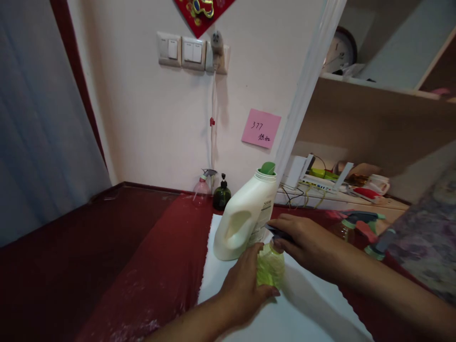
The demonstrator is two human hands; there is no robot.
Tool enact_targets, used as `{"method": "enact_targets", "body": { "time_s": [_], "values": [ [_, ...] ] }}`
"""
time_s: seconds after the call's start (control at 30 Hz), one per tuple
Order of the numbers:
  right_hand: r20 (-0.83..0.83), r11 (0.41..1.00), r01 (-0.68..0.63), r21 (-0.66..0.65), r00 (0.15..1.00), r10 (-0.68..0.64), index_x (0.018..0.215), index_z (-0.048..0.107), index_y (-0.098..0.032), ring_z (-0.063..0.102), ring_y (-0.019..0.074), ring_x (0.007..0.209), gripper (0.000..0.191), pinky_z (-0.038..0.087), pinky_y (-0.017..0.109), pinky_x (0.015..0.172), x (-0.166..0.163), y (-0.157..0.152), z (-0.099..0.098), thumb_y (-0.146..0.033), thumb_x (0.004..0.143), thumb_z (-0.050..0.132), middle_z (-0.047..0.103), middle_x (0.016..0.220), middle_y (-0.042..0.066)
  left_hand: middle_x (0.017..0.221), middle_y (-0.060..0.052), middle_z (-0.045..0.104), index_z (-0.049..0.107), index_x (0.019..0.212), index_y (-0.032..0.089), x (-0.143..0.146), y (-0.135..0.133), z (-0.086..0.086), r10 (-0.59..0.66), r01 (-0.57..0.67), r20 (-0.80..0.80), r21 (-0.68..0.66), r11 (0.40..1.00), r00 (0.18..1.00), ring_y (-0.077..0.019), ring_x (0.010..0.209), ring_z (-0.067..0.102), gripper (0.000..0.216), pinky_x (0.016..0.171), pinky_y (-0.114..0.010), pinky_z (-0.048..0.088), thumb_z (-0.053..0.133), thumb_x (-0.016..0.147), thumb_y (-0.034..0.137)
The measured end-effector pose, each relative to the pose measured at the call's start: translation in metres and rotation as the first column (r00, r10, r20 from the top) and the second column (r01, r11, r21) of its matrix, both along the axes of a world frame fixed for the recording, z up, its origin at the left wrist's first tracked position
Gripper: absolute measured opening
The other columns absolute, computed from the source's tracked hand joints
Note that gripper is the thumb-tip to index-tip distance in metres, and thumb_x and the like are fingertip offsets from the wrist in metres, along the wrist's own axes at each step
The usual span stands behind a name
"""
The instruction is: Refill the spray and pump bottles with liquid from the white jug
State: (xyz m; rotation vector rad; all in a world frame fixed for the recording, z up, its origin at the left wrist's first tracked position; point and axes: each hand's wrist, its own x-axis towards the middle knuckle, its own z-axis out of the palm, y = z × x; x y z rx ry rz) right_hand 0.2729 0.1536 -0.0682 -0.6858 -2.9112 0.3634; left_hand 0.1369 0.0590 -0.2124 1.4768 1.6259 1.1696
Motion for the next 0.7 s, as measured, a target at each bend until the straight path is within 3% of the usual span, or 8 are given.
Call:
{"method": "enact_targets", "body": {
  "time_s": [0.13, 0.3, 0.4, 0.57, 0.7],
  "values": [
    [-0.013, 1.0, 0.007, 0.015, 1.0, -0.007, 0.115, 0.067, -0.022, 0.065, 0.0272, 0.102, 0.028, 0.048, 0.043, 0.088, 0.004, 0.002, -0.003, -0.018, 0.092, 0.051, 0.062, 0.114, 0.01, 0.152, -0.015, 0.051, 0.043, 0.148, 0.022, 0.0, 0.001, 0.003, 0.023, -0.023, -0.011, 0.022, 1.0, 1.0, -0.0356, 0.14, 0.045, 0.095, 0.117, -0.051, 0.033, 0.085, 0.063, 0.025],
    [-0.003, 1.0, 0.007, 0.019, 1.0, -0.007, 0.111, 0.066, -0.021, 0.063, 0.0265, 0.1, 0.025, 0.047, 0.042, 0.087, 0.003, 0.003, -0.004, -0.018, 0.093, 0.049, 0.059, 0.111, 0.01, 0.148, -0.014, 0.055, 0.048, 0.145, 0.021, 0.005, 0.0, 0.027, 0.052, -0.052, -0.013, 0.053, 0.997, 0.999, -0.0366, 0.137, 0.048, 0.094, 0.117, -0.052, 0.034, 0.09, 0.061, 0.031],
    [-0.004, 1.0, -0.009, 0.024, 1.0, 0.009, 0.106, 0.066, -0.022, 0.063, 0.0242, 0.096, 0.023, 0.046, 0.038, 0.084, 0.002, 0.003, -0.003, -0.018, 0.096, 0.046, 0.057, 0.108, 0.008, 0.141, -0.014, 0.06, 0.055, 0.136, 0.019, 0.014, 0.004, 0.044, 0.16, -0.168, 0.063, 0.145, 0.975, 0.985, -0.0332, 0.133, 0.051, 0.076, 0.113, -0.048, 0.038, 0.085, 0.068, 0.031],
    [-0.003, 1.0, 0.003, 0.02, 1.0, -0.003, 0.102, 0.065, -0.023, 0.062, 0.0222, 0.091, 0.022, 0.045, 0.035, 0.078, 0.003, 0.0, -0.003, -0.019, 0.097, 0.044, 0.054, 0.106, 0.006, 0.104, -0.007, 0.07, 0.062, 0.097, 0.019, 0.03, 0.017, 0.053, 0.241, -0.286, 0.196, 0.252, 0.924, 0.951, -0.0255, 0.1, 0.062, 0.024, 0.087, -0.038, 0.047, 0.073, 0.077, 0.025],
    [0.006, 0.999, 0.014, 0.034, 1.0, -0.014, 0.101, 0.063, -0.023, 0.062, 0.0219, 0.088, 0.02, 0.043, 0.036, 0.077, 0.005, 0.003, -0.006, -0.021, 0.098, 0.043, 0.052, 0.105, 0.005, 0.09, -0.003, 0.068, 0.056, 0.086, 0.02, 0.035, 0.026, 0.049, 0.299, -0.352, 0.239, 0.226, 0.908, 0.924, -0.0207, 0.085, 0.061, 0.017, 0.077, -0.034, 0.045, 0.071, 0.078, 0.026]
  ]
}}
